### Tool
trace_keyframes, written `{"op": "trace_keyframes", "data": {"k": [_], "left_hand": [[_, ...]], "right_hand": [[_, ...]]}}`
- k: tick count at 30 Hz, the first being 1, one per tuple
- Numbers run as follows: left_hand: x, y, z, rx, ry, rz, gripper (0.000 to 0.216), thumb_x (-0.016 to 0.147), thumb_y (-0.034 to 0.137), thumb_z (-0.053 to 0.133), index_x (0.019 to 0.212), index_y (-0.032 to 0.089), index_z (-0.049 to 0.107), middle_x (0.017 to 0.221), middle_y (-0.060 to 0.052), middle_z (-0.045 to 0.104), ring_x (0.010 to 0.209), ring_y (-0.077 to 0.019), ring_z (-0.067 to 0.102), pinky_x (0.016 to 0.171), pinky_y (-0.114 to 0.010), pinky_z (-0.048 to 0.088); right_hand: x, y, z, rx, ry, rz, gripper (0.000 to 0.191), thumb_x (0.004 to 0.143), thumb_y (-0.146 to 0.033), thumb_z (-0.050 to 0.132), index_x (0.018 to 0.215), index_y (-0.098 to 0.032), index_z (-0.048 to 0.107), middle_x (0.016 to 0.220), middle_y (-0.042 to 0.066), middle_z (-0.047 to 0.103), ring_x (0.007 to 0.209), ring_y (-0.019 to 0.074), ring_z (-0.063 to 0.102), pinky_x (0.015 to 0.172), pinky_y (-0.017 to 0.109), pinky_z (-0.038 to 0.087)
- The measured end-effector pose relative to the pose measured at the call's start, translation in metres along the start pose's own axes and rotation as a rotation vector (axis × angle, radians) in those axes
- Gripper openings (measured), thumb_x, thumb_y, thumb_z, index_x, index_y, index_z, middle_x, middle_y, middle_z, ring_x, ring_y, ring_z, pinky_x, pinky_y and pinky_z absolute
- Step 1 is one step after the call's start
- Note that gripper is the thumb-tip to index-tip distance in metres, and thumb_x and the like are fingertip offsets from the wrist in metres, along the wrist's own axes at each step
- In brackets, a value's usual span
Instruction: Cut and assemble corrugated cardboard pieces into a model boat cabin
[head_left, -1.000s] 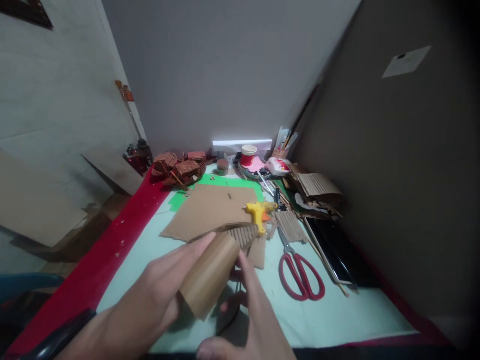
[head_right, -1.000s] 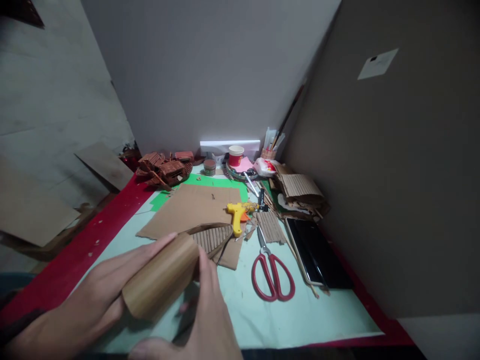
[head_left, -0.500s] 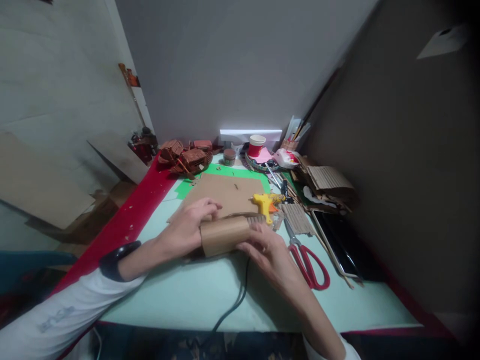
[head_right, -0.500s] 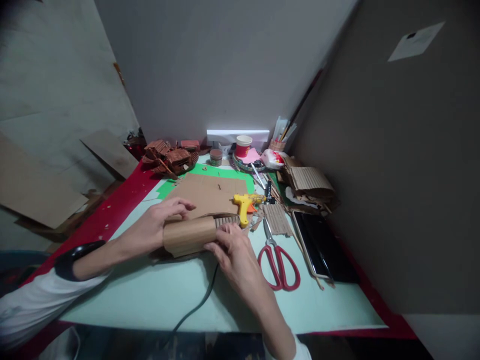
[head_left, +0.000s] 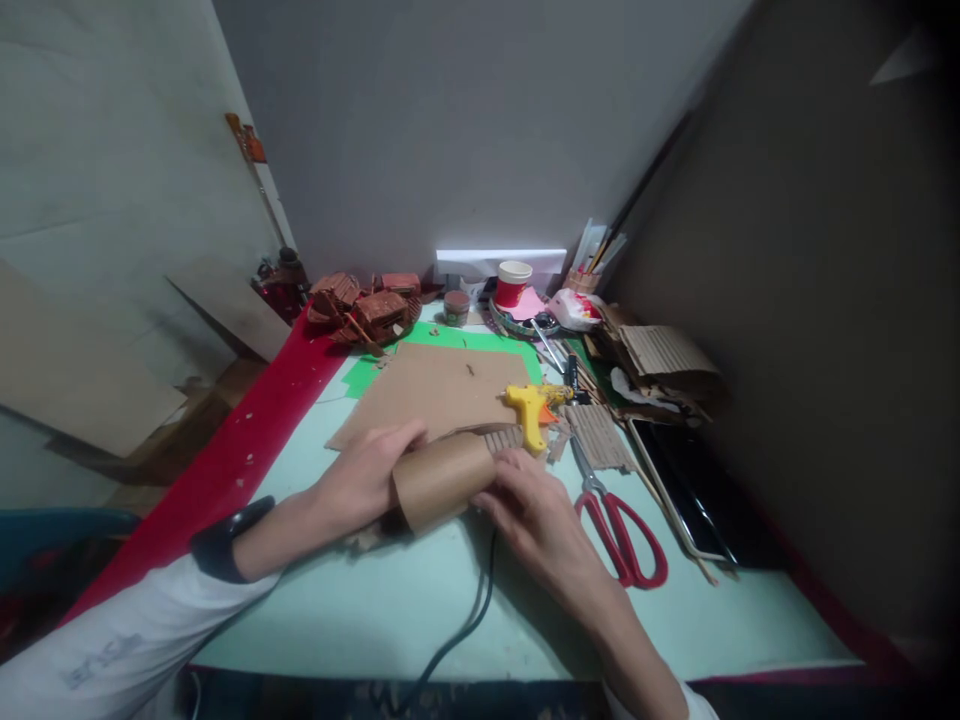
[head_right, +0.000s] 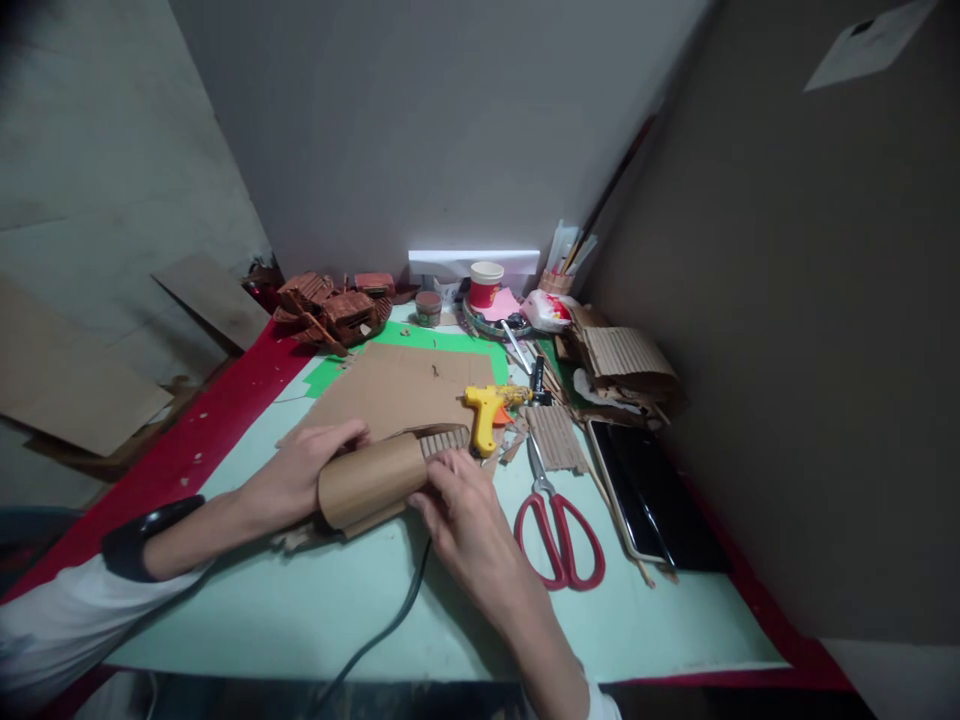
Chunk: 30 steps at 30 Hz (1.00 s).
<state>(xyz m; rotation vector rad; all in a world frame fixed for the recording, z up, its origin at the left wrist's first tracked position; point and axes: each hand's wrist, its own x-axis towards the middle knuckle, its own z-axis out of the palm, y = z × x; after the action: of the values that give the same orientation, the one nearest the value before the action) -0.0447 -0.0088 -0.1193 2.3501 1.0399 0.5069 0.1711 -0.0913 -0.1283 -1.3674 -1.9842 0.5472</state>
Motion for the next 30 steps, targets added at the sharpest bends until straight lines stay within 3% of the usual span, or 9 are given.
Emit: {"op": "trace_keyframes", "data": {"k": [6,10,16,22,26,30], "left_hand": [[0.004,-0.011,-0.008,-0.026,0.059,-0.091,0.016,0.092,0.031,0.062,0.087,0.017,0.061,0.079,0.001,0.061,0.071,-0.0167,0.060,0.067,-0.033,0.049],[0.007,-0.016,-0.012,-0.053,0.094,-0.144,0.013,0.090,0.027,0.063,0.083,0.018,0.058,0.079,0.001,0.060,0.074,-0.0176,0.060,0.068,-0.033,0.048],[0.009,-0.013,-0.010,-0.056,0.140,-0.208,0.007,0.078,0.020,0.055,0.076,0.022,0.048,0.077,0.001,0.059,0.075,-0.0207,0.058,0.066,-0.031,0.041],[0.007,-0.011,-0.008,-0.013,0.136,-0.225,0.010,0.074,0.021,0.059,0.080,0.022,0.050,0.077,0.002,0.057,0.075,-0.0207,0.055,0.064,-0.029,0.036],[0.005,-0.012,-0.009,0.008,0.113,-0.223,0.009,0.076,0.021,0.057,0.083,0.022,0.052,0.079,0.002,0.059,0.076,-0.0213,0.056,0.064,-0.029,0.036],[0.004,-0.009,-0.008,0.023,0.087,-0.210,0.013,0.075,0.023,0.059,0.082,0.023,0.048,0.078,0.002,0.058,0.075,-0.0210,0.056,0.064,-0.029,0.036]], "right_hand": [[0.017,-0.002,-0.001,0.014,0.031,0.019,0.019,0.093,-0.011,0.056,0.077,-0.021,0.051,0.079,0.002,0.057,0.072,0.0187,0.053,0.067,0.029,0.040],[0.034,0.000,-0.005,0.052,-0.013,0.028,0.020,0.091,-0.013,0.060,0.074,-0.020,0.054,0.071,-0.001,0.058,0.066,0.0167,0.053,0.062,0.027,0.037],[0.047,0.017,0.000,0.137,0.017,0.040,0.007,0.092,-0.016,0.062,0.087,-0.016,0.068,0.079,0.002,0.068,0.075,0.0185,0.061,0.068,0.028,0.044],[0.049,0.024,0.007,0.218,0.055,0.059,0.012,0.093,-0.018,0.063,0.102,-0.016,0.070,0.093,0.005,0.074,0.086,0.0197,0.067,0.076,0.030,0.050],[0.049,0.021,0.001,0.191,-0.058,0.035,0.007,0.092,-0.014,0.064,0.091,-0.016,0.071,0.085,0.003,0.073,0.079,0.0182,0.067,0.070,0.027,0.049],[0.048,0.020,-0.007,0.096,-0.160,-0.010,0.018,0.091,-0.004,0.059,0.082,-0.016,0.069,0.084,0.002,0.070,0.079,0.0178,0.065,0.071,0.027,0.047]]}}
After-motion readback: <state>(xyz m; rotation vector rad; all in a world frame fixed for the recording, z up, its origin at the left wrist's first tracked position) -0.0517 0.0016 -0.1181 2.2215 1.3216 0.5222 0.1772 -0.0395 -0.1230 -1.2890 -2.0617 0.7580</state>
